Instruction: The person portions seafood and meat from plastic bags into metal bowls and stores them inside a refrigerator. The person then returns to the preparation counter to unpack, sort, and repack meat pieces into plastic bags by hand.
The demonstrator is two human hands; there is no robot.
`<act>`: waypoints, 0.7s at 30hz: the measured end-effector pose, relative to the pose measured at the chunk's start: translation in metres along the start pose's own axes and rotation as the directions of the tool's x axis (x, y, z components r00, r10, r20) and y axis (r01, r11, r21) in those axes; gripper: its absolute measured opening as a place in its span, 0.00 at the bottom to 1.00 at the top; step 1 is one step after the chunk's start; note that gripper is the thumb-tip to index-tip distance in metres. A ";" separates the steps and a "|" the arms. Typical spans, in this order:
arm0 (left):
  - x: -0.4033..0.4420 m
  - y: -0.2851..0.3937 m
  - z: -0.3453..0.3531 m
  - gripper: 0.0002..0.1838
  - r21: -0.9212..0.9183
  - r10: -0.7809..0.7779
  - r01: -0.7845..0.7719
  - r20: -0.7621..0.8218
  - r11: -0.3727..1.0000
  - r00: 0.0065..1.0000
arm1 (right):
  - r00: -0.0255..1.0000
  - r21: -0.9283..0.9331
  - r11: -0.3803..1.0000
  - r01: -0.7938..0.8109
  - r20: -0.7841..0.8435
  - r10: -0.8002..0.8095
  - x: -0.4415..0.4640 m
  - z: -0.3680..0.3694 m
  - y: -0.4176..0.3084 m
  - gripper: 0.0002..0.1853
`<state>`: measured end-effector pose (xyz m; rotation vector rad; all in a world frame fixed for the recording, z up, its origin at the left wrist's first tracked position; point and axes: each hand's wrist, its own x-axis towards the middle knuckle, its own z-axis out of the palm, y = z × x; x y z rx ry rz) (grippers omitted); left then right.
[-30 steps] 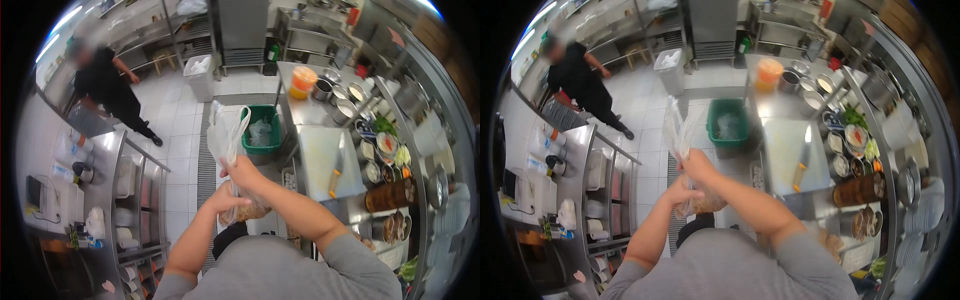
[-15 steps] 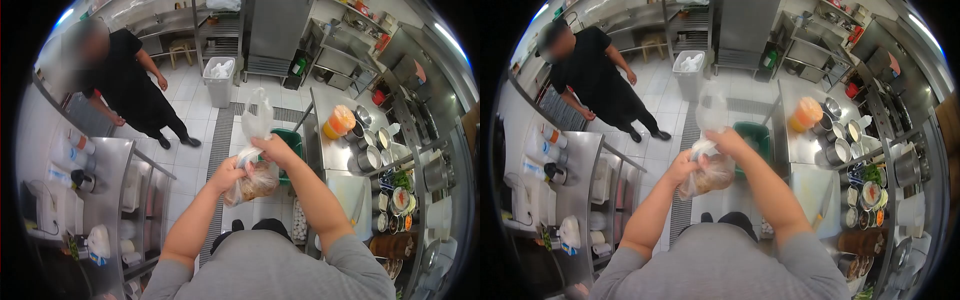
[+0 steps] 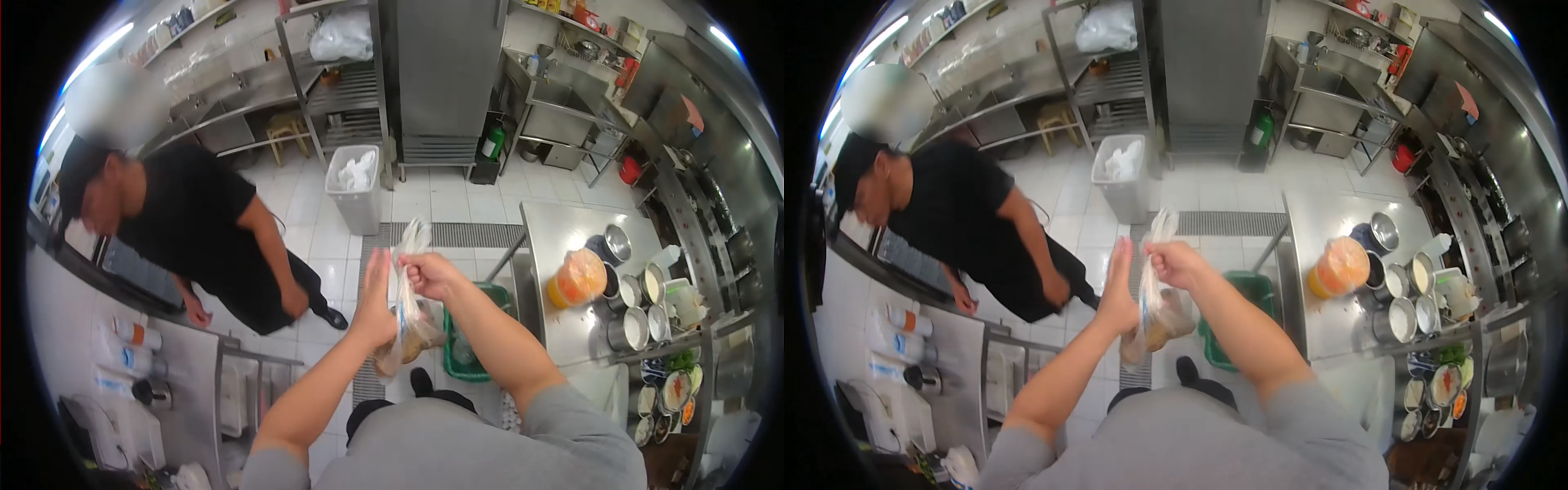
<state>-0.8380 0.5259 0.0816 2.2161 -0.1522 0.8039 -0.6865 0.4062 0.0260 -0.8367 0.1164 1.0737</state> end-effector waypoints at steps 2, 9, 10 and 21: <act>0.022 -0.028 -0.013 0.31 0.198 0.185 -0.199 0.086 0.960 0.979 | 0.999 0.025 0.999 -0.035 0.033 0.034 0.038 0.008 -0.009 0.08; 0.083 -0.105 0.018 0.07 0.454 -0.159 -0.469 0.826 0.758 0.541 | 0.990 -0.391 0.920 -0.033 -0.136 -0.022 0.126 -0.005 -0.041 0.07; 0.085 -0.120 0.032 0.09 0.505 -0.247 -0.408 0.807 0.761 0.537 | 0.990 -0.416 0.909 -0.032 -0.141 -0.029 0.141 -0.026 -0.032 0.08; 0.147 -0.300 0.155 0.18 -0.224 -0.369 0.927 0.924 -0.300 0.104 | 0.653 -0.584 0.659 0.474 -0.269 -0.708 0.178 -0.093 -0.041 0.10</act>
